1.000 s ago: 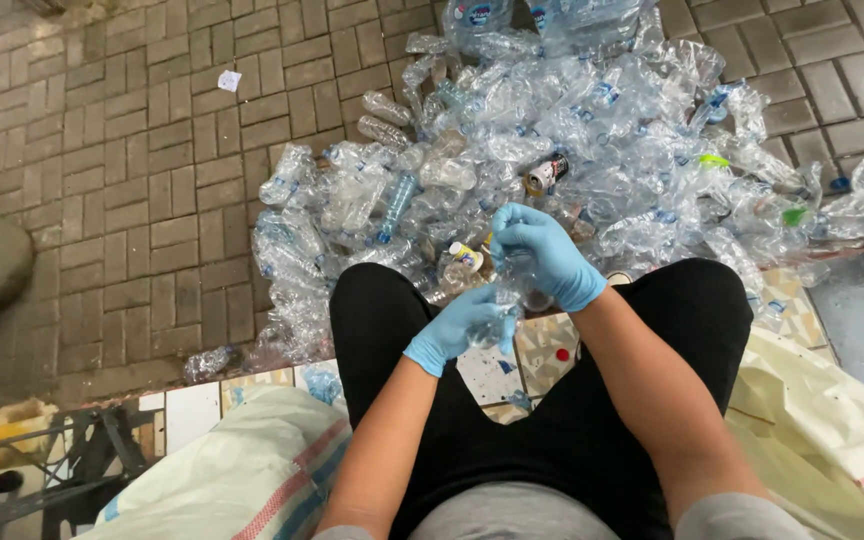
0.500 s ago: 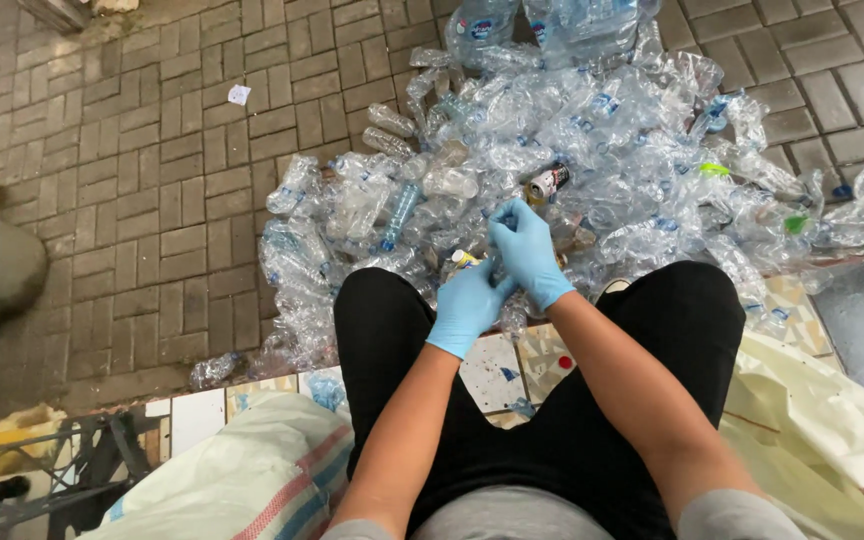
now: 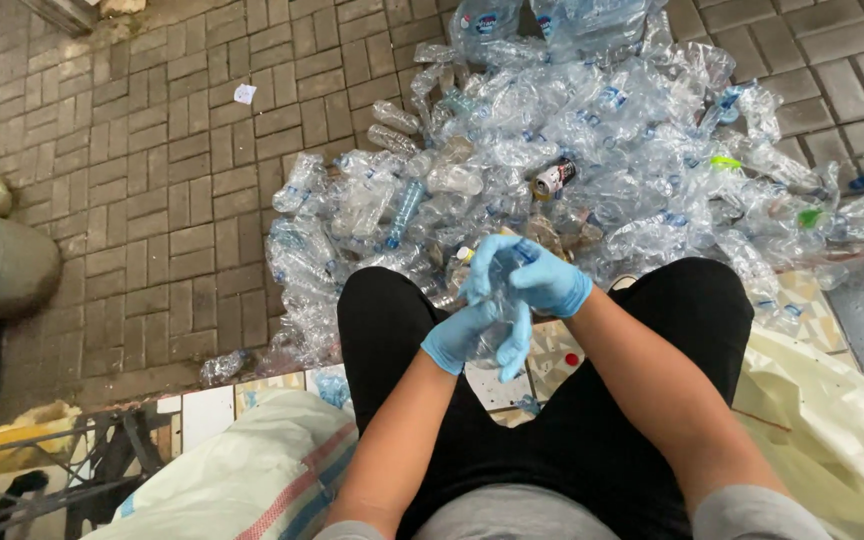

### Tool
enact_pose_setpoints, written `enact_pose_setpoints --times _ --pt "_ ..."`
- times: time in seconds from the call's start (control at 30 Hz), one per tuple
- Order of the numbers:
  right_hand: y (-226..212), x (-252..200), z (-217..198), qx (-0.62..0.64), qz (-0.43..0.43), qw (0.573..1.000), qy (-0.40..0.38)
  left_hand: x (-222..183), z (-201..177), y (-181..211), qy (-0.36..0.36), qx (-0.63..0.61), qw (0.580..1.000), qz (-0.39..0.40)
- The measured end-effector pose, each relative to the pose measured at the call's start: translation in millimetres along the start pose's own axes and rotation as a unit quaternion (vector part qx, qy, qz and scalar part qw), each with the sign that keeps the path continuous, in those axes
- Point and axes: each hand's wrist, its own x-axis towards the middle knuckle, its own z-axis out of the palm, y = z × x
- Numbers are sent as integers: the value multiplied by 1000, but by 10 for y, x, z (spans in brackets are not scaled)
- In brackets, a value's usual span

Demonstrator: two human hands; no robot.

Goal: Sorting plastic bottles by removing caps and placing them into a collection bag

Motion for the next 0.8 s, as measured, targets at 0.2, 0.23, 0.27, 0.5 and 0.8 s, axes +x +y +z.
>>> enact_pose_setpoints --times 0.2,0.23,0.27,0.5,0.8 --pt "-2 29 -51 -187 -36 978 83 -593 -705 22 356 -95 928 -47" --pt "3 63 -72 -193 -44 974 109 -627 -759 35 284 -33 958 -12" --pt "8 86 -90 -198 -52 969 137 -663 -815 37 207 29 978 22" --pt "-103 161 118 -301 -21 921 248 -299 -470 94 450 404 796 -39" --pt "114 164 -398 -470 1 806 360 257 -162 56 515 736 380 -219"
